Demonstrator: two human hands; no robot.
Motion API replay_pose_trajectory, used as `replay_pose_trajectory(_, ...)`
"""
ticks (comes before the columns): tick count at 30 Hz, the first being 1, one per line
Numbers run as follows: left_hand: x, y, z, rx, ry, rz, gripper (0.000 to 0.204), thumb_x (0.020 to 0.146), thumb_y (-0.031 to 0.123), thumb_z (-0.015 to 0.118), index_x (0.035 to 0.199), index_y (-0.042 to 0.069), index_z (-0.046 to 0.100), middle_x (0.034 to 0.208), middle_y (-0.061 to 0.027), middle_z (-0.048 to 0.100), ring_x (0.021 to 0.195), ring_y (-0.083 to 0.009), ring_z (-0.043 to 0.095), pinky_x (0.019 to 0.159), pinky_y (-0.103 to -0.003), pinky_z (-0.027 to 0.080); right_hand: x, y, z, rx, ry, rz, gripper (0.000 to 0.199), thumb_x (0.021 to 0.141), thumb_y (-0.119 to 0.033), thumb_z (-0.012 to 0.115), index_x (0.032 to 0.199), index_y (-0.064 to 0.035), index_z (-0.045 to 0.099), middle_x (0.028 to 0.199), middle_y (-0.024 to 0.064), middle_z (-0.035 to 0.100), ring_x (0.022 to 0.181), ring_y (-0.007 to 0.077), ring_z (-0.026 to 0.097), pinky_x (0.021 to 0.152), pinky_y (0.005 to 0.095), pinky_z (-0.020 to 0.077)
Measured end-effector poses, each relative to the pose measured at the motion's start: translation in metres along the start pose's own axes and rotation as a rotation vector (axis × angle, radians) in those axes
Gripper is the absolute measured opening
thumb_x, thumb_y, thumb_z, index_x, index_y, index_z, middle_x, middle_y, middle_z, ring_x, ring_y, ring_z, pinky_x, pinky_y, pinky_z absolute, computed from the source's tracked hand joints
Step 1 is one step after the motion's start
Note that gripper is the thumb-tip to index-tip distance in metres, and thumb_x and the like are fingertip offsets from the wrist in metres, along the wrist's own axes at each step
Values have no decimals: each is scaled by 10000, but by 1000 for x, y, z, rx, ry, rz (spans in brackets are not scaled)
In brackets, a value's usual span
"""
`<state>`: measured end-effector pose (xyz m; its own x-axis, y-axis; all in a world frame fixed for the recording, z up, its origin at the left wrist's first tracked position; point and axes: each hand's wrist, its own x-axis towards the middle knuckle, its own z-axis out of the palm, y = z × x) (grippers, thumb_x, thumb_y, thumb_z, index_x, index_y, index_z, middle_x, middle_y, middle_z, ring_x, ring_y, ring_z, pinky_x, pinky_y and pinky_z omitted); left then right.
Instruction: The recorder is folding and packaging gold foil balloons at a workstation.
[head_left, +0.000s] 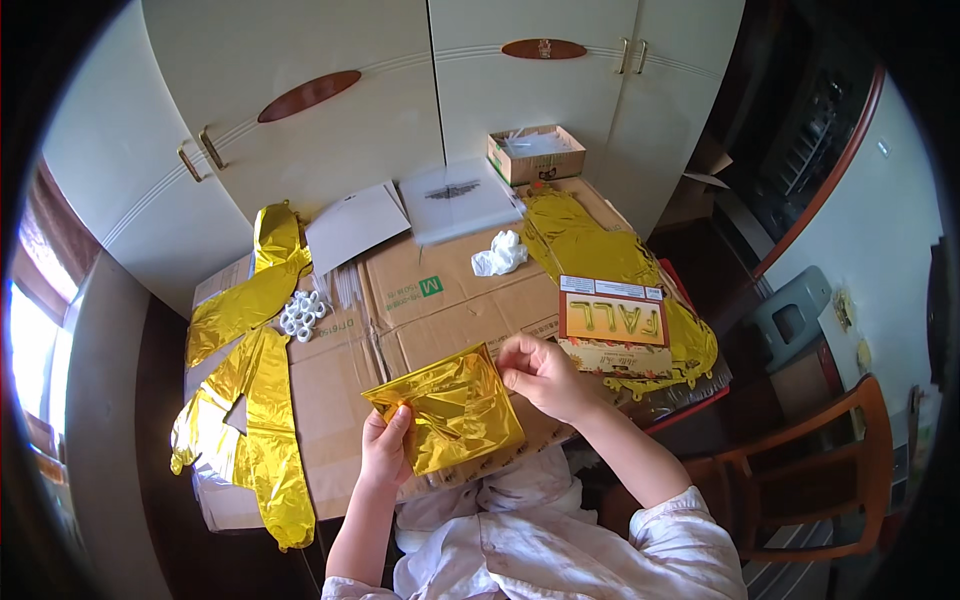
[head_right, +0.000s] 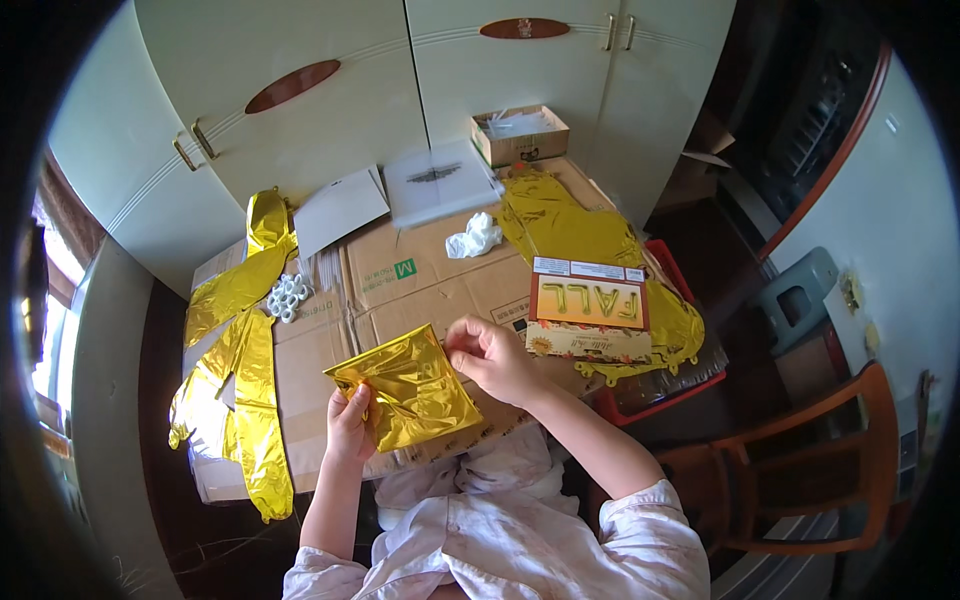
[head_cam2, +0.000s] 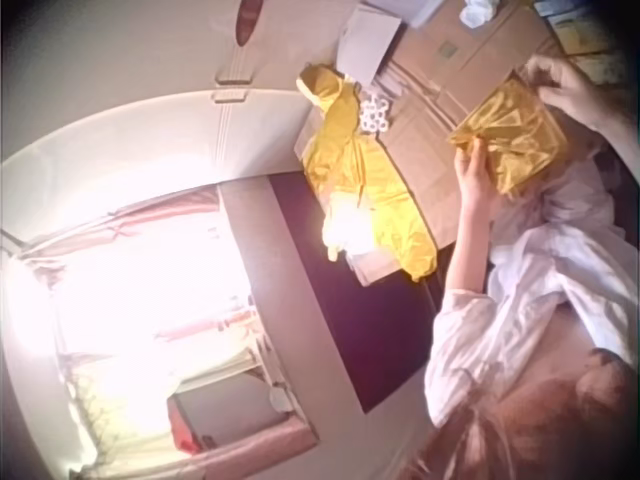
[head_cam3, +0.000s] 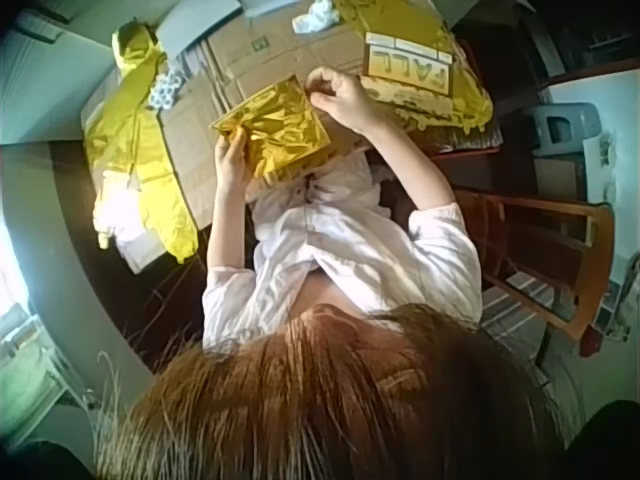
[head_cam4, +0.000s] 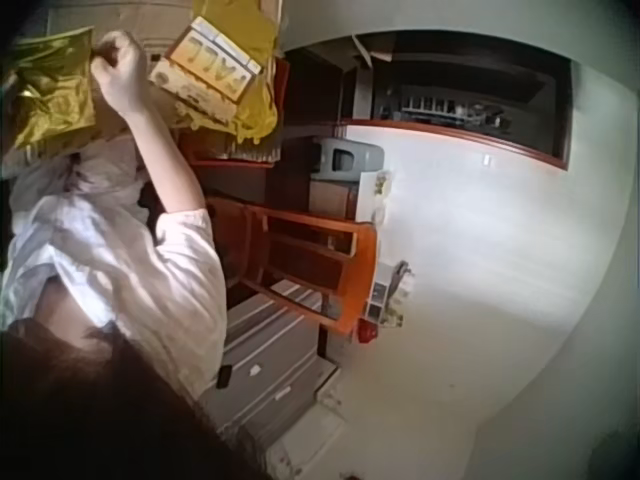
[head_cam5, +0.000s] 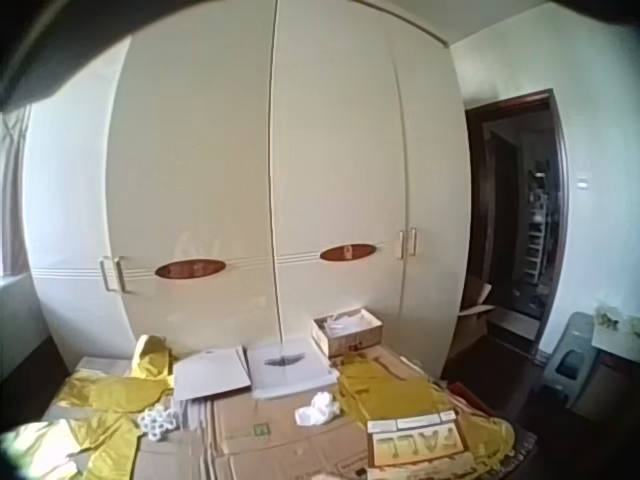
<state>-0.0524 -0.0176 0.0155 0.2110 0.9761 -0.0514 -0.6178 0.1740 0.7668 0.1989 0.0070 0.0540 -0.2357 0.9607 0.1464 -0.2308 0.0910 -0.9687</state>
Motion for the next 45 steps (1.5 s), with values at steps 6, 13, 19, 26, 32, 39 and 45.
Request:
replay_pose_trajectory(6,-2,0,6,-18,54,20,148,987,86,524,1101,29,599,1038,-51,645,926,-146,618,855,-333,525,-5,-19,7,-261,0,80,165,891,-78,678,1026,1,624,855,25,681,781,49,610,699,200,494)
replay_pose_trajectory(13,-6,-11,1,-41,35,27,181,982,93,527,1142,32,587,1125,-81,644,1028,-196,625,910,-377,526,4,-7,8,-59,90,118,212,867,-76,717,1007,-38,564,825,21,666,756,48,594,673,189,463)
replay_pose_trajectory(19,-9,-17,4,-56,77,-1,204,984,105,521,1169,34,568,1146,-100,640,1043,-218,633,899,-397,540,10,-2,-1,-45,75,212,233,883,-63,681,1058,-54,527,819,23,655,739,53,581,675,199,456)
replay_pose_trajectory(26,-7,-12,-7,-88,207,-4,247,990,118,499,1223,38,513,1171,-113,624,1050,-243,635,897,-424,550,-4,-11,-39,-1031,60,-103,434,803,-207,749,1158,-69,540,1038,130,676,984,266,648,868,353,502)
replay_pose_trajectory(32,-4,-3,-4,-199,281,69,252,1002,102,457,1245,41,480,1205,-119,596,1064,-251,624,897,-423,546,-40,-6,-96,-1750,-46,183,771,790,-365,684,1444,-135,346,1462,235,381,1350,477,337,1118,491,327)
replay_pose_trajectory(39,-6,-1,-3,-225,328,135,242,993,103,490,1226,42,504,1173,-89,603,1061,-215,614,916,-402,536,-43,5,-110,-2011,28,-473,259,799,-129,595,991,30,660,917,131,709,784,259,689,728,374,552)
replay_pose_trajectory(45,-18,10,-13,-217,418,280,206,980,86,520,1180,49,550,1138,-61,619,1052,-181,609,926,-365,526,-19,-104,-39,-1683,413,-875,113,826,-18,600,931,0,638,723,84,665,614,205,650,506,350,479)
